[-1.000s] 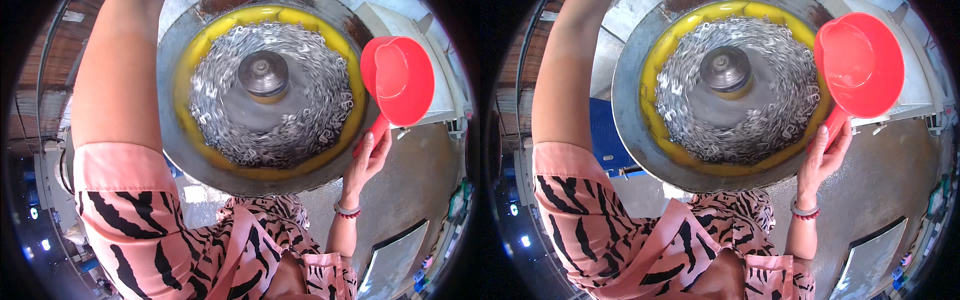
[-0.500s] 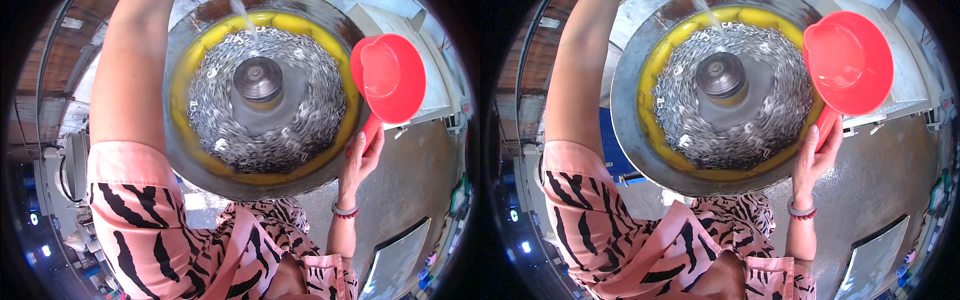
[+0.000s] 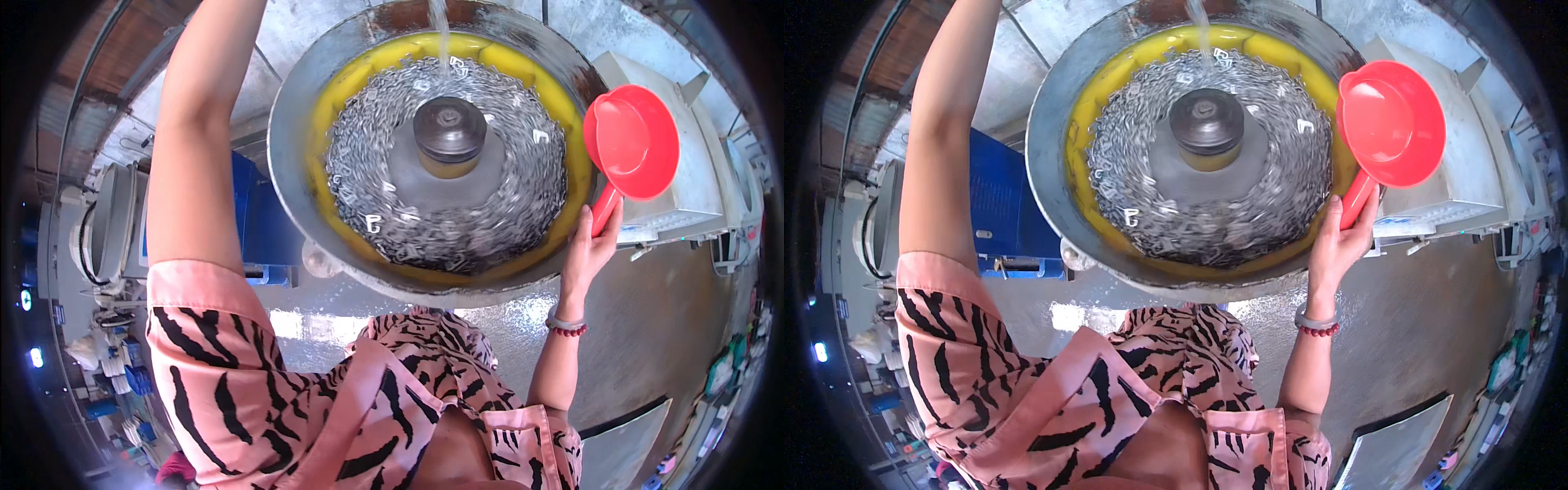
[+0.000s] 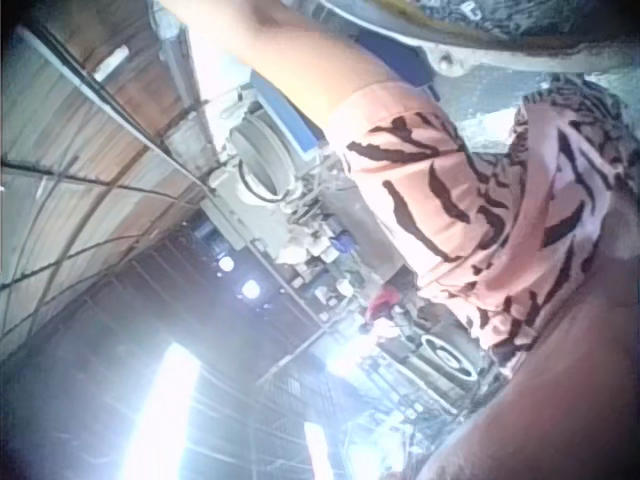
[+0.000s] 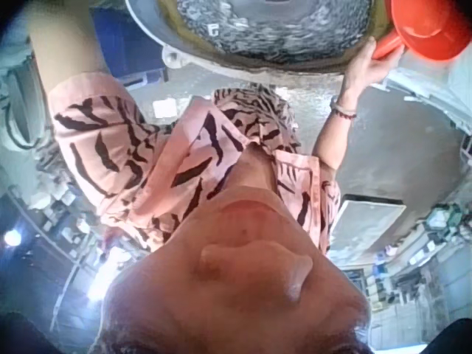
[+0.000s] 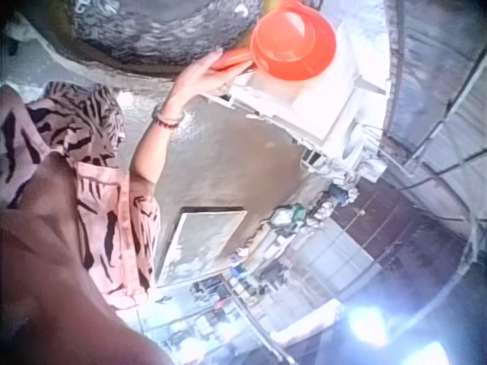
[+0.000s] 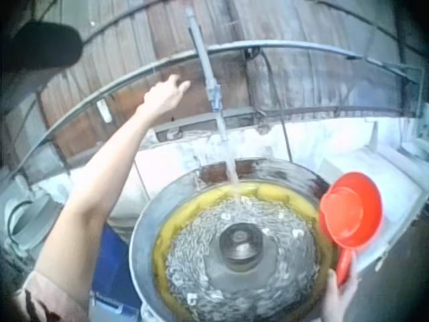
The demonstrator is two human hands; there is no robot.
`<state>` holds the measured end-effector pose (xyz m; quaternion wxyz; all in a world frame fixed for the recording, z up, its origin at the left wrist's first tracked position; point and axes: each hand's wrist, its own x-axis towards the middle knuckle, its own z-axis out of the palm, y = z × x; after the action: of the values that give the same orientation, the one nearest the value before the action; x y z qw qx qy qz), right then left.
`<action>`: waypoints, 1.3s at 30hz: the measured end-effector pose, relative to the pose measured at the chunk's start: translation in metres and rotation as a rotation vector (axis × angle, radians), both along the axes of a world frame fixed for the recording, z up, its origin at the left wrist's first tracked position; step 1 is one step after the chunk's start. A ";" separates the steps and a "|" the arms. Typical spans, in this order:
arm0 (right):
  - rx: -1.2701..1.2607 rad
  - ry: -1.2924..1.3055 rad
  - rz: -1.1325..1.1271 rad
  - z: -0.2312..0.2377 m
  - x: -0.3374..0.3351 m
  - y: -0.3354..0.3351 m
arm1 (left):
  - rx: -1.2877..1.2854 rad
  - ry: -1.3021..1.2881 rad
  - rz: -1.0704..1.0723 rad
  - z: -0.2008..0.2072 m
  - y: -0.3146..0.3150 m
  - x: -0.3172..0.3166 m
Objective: The person uses a red scoop to pour water into a vibrating metal finishing machine filled with small silver metal parts, while holding the edge of the machine.
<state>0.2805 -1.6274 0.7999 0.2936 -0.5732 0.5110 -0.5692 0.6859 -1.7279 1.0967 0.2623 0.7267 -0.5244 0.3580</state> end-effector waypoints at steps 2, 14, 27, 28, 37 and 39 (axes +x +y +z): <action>0.013 -0.005 0.016 -0.003 -0.004 -0.004 | 0.162 0.007 0.083 -0.019 0.030 0.018; 0.657 0.048 0.948 0.055 0.074 -0.114 | 0.513 0.732 0.406 -0.320 0.202 0.096; 0.732 -0.047 0.621 0.012 0.255 -0.242 | 0.273 1.013 0.281 -0.352 0.205 0.126; 0.763 -0.061 0.630 0.007 0.258 -0.252 | 0.286 1.027 0.293 -0.351 0.206 0.126; 0.701 -0.229 0.560 -0.012 0.253 -0.263 | 0.286 1.143 0.292 -0.333 0.202 0.109; 0.705 -0.240 0.574 -0.014 0.252 -0.266 | 0.273 1.145 0.296 -0.332 0.201 0.111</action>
<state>0.5328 -1.8937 0.7864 0.6729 -0.4869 0.4564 -0.3190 0.7973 -1.5273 0.7645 0.3547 0.8960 -0.2346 -0.1277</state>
